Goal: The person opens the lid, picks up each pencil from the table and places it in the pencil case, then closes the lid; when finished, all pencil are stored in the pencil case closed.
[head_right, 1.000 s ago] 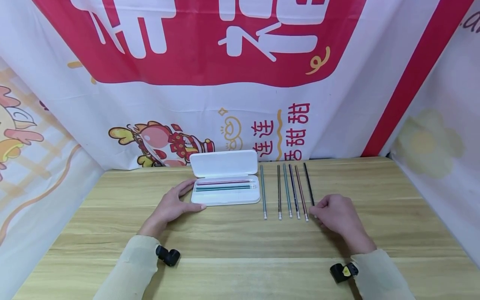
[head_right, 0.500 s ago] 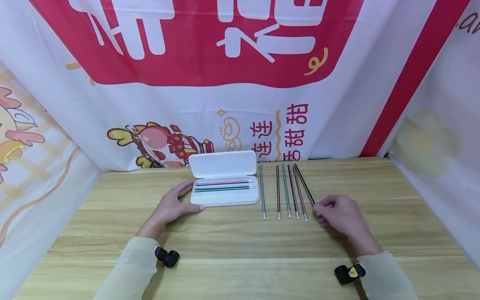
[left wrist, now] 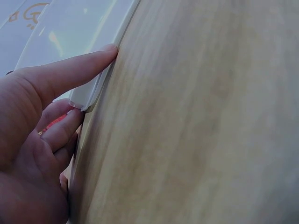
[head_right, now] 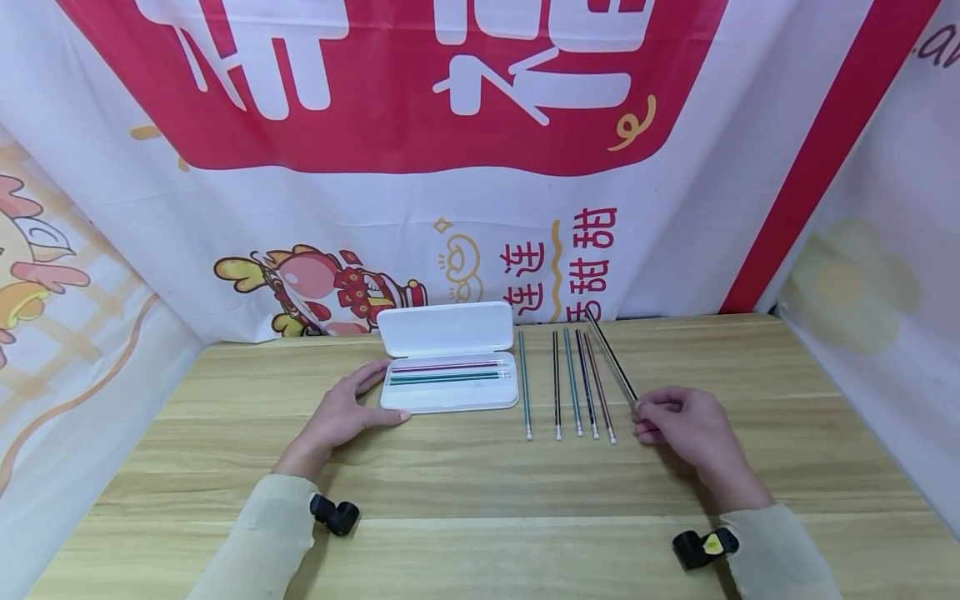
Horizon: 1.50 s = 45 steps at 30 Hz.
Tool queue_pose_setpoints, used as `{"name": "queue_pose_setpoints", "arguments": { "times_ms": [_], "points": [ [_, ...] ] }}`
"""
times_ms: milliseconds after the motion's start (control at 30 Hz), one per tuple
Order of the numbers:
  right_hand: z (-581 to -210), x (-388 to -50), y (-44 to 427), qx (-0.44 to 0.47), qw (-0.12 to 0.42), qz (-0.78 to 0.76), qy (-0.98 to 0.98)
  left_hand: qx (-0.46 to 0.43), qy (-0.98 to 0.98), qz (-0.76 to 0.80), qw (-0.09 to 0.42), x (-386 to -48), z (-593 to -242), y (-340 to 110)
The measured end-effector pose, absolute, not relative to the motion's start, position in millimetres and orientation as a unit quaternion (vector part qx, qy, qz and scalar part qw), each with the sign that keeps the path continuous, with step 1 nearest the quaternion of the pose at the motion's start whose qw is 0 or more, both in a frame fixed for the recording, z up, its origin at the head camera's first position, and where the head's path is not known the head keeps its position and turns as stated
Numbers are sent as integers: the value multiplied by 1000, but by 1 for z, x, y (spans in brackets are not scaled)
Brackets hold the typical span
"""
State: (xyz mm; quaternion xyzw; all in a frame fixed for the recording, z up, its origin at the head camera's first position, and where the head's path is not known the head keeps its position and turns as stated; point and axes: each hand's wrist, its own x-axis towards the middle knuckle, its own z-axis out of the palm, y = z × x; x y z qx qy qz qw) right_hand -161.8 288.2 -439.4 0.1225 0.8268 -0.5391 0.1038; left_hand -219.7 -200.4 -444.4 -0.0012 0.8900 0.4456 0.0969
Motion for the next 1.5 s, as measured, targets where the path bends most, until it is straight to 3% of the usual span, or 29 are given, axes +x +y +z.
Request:
{"name": "queue_pose_setpoints", "arguments": {
  "times_ms": [633, 1500],
  "points": [
    [-419, -159, 283, 88, 40, -558, 824, -5, 892, 442, 97, -219, -444, -201],
    [-402, -206, 206, -62, 75, -442, 892, -7, 890, 446, 96, -216, -440, -197]
  ]
}}
